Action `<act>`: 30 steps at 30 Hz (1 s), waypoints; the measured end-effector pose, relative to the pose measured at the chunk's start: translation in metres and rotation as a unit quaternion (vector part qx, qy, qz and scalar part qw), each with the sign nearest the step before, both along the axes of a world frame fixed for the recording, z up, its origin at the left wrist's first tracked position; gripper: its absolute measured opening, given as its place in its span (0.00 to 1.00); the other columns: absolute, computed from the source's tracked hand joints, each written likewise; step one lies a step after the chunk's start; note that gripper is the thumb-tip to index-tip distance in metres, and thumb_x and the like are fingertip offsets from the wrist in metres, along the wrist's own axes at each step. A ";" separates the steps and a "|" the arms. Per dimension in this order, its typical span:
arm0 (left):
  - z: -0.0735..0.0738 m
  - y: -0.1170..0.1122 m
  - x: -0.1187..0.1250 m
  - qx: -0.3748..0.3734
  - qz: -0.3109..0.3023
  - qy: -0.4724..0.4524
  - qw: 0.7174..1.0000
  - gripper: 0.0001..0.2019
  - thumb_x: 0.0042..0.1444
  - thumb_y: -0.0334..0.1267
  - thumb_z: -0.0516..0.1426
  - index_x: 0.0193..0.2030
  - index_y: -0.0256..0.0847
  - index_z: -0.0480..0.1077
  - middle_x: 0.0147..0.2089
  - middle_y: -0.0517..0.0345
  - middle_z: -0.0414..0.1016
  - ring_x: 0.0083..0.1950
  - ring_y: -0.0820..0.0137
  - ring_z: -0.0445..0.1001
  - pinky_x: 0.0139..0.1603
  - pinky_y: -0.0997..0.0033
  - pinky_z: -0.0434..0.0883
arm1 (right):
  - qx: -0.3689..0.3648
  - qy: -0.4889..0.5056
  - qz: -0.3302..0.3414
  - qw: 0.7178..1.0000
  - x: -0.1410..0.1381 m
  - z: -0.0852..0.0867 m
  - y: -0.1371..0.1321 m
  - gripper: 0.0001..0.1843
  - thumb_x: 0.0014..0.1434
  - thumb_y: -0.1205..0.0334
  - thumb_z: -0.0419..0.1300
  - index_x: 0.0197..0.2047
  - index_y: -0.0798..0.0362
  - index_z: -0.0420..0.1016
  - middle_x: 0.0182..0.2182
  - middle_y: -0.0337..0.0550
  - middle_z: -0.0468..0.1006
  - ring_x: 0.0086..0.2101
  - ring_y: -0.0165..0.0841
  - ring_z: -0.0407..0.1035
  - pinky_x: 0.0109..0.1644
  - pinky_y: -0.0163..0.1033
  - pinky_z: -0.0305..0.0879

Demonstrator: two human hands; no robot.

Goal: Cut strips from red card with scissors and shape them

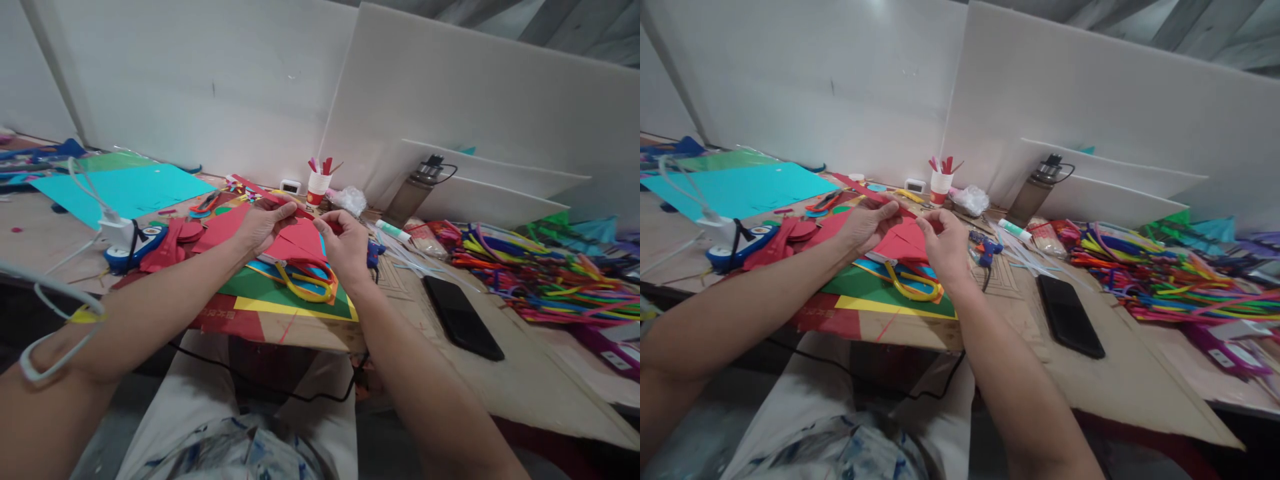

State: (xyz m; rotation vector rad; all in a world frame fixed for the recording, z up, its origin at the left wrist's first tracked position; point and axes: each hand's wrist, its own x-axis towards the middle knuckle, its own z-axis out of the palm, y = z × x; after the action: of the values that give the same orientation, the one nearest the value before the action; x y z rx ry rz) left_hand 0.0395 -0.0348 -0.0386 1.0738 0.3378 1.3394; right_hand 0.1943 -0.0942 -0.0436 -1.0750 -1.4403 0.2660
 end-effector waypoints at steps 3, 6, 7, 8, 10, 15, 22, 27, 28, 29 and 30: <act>0.000 0.000 0.001 -0.018 0.020 0.008 1.000 0.06 0.45 0.32 0.68 0.29 0.36 0.76 0.33 0.56 0.80 0.35 0.72 0.78 0.35 0.76 0.73 | 0.008 -0.019 -0.012 1.000 0.000 -0.001 0.000 0.09 0.58 0.56 0.63 0.34 0.53 0.75 0.30 0.41 0.78 0.31 0.32 0.70 0.38 0.39 0.66; -0.001 0.000 0.001 -0.016 0.024 0.009 1.000 0.06 0.45 0.33 0.68 0.29 0.37 0.76 0.33 0.56 0.80 0.34 0.72 0.78 0.34 0.76 0.72 | 0.013 -0.029 -0.015 0.999 0.000 -0.001 -0.001 0.08 0.58 0.56 0.62 0.34 0.53 0.75 0.31 0.41 0.78 0.31 0.32 0.70 0.38 0.39 0.66; -0.001 0.000 0.001 -0.012 0.023 0.007 1.000 0.06 0.45 0.34 0.68 0.29 0.37 0.77 0.33 0.56 0.80 0.34 0.72 0.78 0.33 0.76 0.72 | 0.013 -0.030 -0.016 0.999 0.000 -0.001 -0.001 0.08 0.58 0.56 0.62 0.35 0.53 0.75 0.31 0.41 0.78 0.31 0.32 0.70 0.38 0.39 0.66; -0.002 0.000 0.001 -0.010 0.022 0.005 1.000 0.06 0.45 0.35 0.68 0.29 0.37 0.77 0.33 0.56 0.80 0.34 0.72 0.78 0.33 0.75 0.72 | 0.011 -0.031 -0.016 0.999 0.000 0.000 -0.001 0.08 0.58 0.56 0.62 0.35 0.53 0.75 0.31 0.42 0.78 0.31 0.32 0.70 0.38 0.39 0.66; -0.002 0.000 0.001 -0.015 0.031 0.004 0.999 0.07 0.45 0.35 0.69 0.29 0.38 0.77 0.32 0.56 0.80 0.34 0.72 0.78 0.34 0.75 0.72 | 0.006 -0.028 -0.017 0.999 0.000 0.000 -0.001 0.08 0.58 0.56 0.62 0.34 0.53 0.75 0.31 0.42 0.78 0.31 0.32 0.70 0.38 0.39 0.66; 0.000 0.002 0.000 -0.038 0.066 0.001 0.997 0.08 0.44 0.36 0.69 0.27 0.37 0.76 0.30 0.57 0.79 0.31 0.73 0.77 0.32 0.75 0.72 | -0.014 -0.003 -0.012 1.000 0.000 0.001 0.000 0.08 0.57 0.56 0.62 0.34 0.53 0.75 0.30 0.41 0.77 0.30 0.32 0.69 0.37 0.38 0.65; 0.005 0.005 -0.004 -0.058 0.052 0.006 0.997 0.12 0.39 0.36 0.72 0.25 0.37 0.74 0.25 0.60 0.77 0.27 0.75 0.75 0.29 0.75 0.70 | -0.023 0.018 0.009 1.000 0.001 0.000 0.001 0.08 0.56 0.57 0.63 0.33 0.54 0.74 0.28 0.39 0.76 0.29 0.30 0.67 0.36 0.37 0.63; 0.002 0.000 -0.002 0.024 0.005 0.079 0.997 0.13 0.38 0.37 0.72 0.29 0.36 0.77 0.28 0.55 0.79 0.30 0.72 0.76 0.31 0.74 0.69 | -0.028 0.014 0.009 0.999 0.001 0.001 0.001 0.09 0.56 0.56 0.62 0.33 0.53 0.75 0.29 0.40 0.76 0.30 0.31 0.68 0.37 0.38 0.63; 0.000 -0.001 -0.001 0.042 0.000 0.092 0.995 0.12 0.39 0.37 0.72 0.30 0.37 0.77 0.29 0.54 0.79 0.31 0.71 0.76 0.32 0.73 0.69 | -0.030 0.013 0.012 0.999 0.000 0.001 0.000 0.09 0.56 0.56 0.62 0.33 0.53 0.75 0.29 0.40 0.77 0.30 0.31 0.68 0.36 0.38 0.64; -0.001 -0.002 -0.001 0.058 0.000 0.101 0.993 0.12 0.40 0.37 0.72 0.31 0.38 0.78 0.30 0.54 0.79 0.32 0.71 0.76 0.33 0.72 0.69 | -0.032 0.012 0.016 0.999 0.000 0.001 0.000 0.08 0.56 0.56 0.62 0.33 0.53 0.74 0.29 0.40 0.77 0.30 0.31 0.68 0.37 0.38 0.64; -0.002 -0.002 0.000 0.070 0.002 0.107 0.992 0.11 0.41 0.38 0.72 0.31 0.39 0.78 0.30 0.54 0.79 0.32 0.70 0.76 0.33 0.71 0.69 | -0.033 0.012 0.021 0.999 0.000 0.001 0.000 0.08 0.56 0.56 0.62 0.33 0.53 0.74 0.29 0.40 0.77 0.30 0.31 0.69 0.37 0.38 0.64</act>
State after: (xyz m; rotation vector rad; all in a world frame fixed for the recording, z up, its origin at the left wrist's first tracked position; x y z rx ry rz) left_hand 0.0392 -0.0372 -0.0407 1.3397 0.4083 1.2677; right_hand 0.1942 -0.0943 -0.0423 -1.0919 -1.4430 0.3568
